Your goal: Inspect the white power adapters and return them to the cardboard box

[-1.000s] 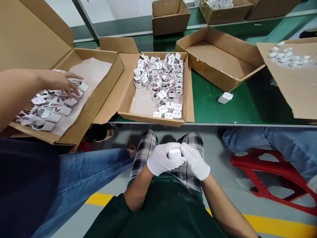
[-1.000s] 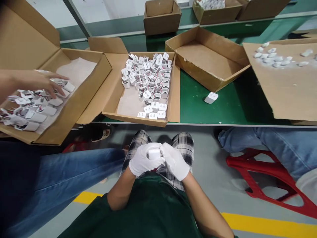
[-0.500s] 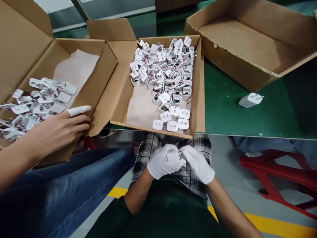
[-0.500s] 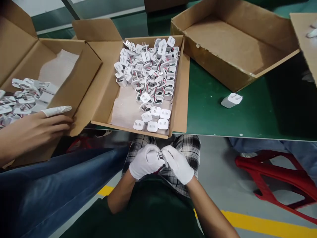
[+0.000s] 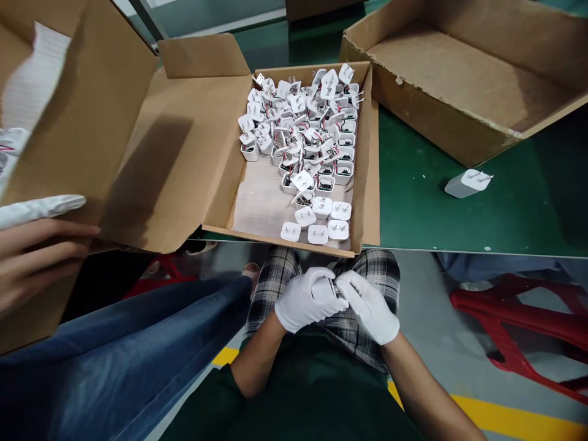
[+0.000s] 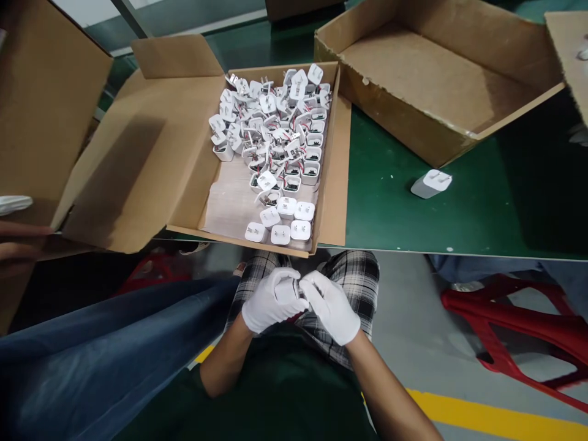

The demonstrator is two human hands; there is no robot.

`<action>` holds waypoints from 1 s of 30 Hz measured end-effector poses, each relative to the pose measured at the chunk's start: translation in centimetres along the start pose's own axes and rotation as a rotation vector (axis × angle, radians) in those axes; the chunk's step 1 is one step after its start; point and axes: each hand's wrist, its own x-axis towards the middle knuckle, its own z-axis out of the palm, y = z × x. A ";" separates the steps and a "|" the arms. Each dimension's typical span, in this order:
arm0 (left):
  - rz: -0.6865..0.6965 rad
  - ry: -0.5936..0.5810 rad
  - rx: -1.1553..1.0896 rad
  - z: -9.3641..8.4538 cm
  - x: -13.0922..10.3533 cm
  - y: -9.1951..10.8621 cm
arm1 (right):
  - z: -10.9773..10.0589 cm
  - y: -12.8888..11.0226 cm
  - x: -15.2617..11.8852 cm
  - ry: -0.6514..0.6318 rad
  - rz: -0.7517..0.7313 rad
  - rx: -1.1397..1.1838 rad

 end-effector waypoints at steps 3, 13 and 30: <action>-0.017 -0.047 0.039 -0.2 0.2 -0.1 | 0.0 0.0 0.0 0.007 -0.017 -0.001; -0.152 -0.007 0.232 0.0 0.4 1.0 | 0.0 -0.4 -0.2 0.037 -0.013 -0.071; -0.120 0.034 -0.345 1.6 -2.3 2.6 | 1.6 -3.4 -2.7 0.223 -0.132 -0.178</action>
